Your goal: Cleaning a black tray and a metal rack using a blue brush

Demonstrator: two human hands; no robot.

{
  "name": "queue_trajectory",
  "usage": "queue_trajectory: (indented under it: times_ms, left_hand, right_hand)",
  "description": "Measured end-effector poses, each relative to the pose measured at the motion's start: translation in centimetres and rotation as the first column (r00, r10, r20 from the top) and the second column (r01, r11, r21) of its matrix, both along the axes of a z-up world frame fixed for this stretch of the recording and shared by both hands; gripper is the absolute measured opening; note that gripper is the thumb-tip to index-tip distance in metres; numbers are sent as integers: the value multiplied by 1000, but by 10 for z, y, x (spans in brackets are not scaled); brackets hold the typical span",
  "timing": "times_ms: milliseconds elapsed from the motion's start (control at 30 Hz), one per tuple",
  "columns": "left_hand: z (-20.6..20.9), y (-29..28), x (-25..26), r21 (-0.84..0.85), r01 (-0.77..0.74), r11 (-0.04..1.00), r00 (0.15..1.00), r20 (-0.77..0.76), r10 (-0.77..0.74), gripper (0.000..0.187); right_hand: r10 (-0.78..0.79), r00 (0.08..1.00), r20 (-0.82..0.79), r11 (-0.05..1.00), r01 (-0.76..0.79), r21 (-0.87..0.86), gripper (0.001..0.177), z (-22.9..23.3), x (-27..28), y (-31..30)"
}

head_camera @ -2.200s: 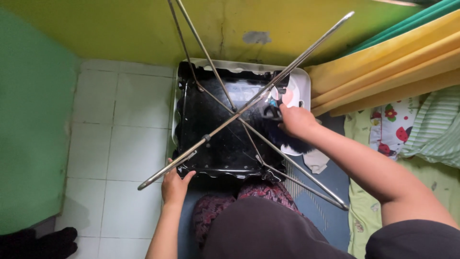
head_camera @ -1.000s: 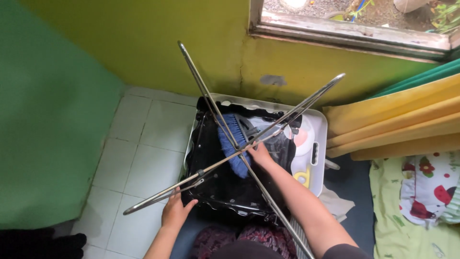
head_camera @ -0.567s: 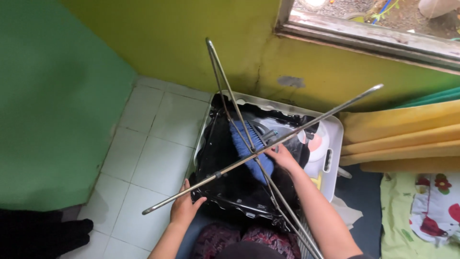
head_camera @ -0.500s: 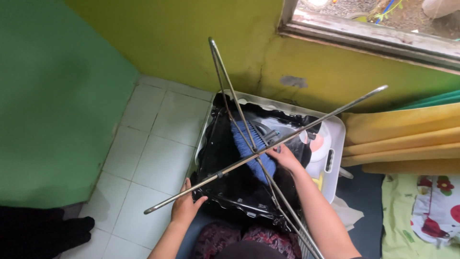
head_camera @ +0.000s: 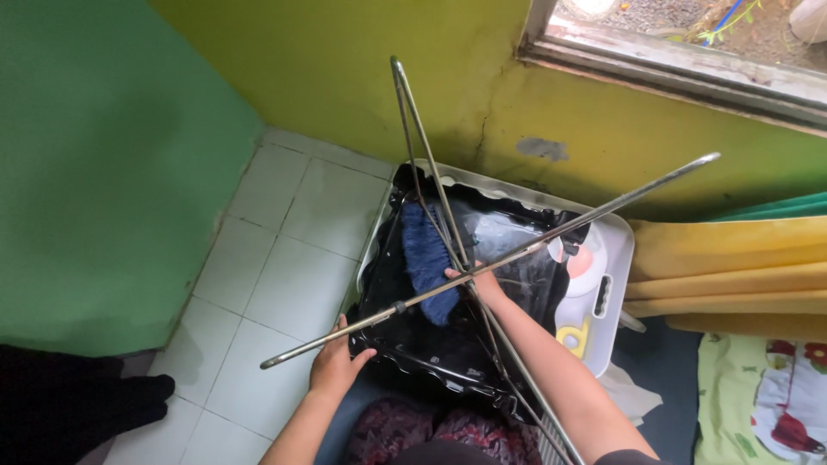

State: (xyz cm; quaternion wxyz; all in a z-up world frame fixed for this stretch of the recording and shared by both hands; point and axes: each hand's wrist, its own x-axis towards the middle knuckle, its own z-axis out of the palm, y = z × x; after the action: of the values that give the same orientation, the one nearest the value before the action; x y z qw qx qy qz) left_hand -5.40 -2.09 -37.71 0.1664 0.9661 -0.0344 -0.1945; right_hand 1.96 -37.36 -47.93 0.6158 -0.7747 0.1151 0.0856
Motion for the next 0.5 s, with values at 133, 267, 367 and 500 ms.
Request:
queue_trajectory:
  times_ms: [133, 267, 367, 500]
  left_hand:
    - [-2, 0, -3, -5, -4, 1000, 1000, -20, 4, 108]
    - [-4, 0, -1, 95, 9, 995, 997, -82, -2, 108]
    - [-16, 6, -3, 26, 32, 999, 999, 15, -32, 107]
    - [-8, 3, -3, 33, 35, 999, 999, -9, -34, 106]
  right_hand:
    - [-39, 986, -162, 995, 54, 88, 47, -51, -7, 13]
    - [-19, 1000, -5, 1000, 19, 4, 49, -47, -11, 14]
    - [218, 976, 17, 970, -219, 108, 26, 1, -20, -2]
    - [280, 960, 33, 949, -281, 139, 28, 21, -23, -6]
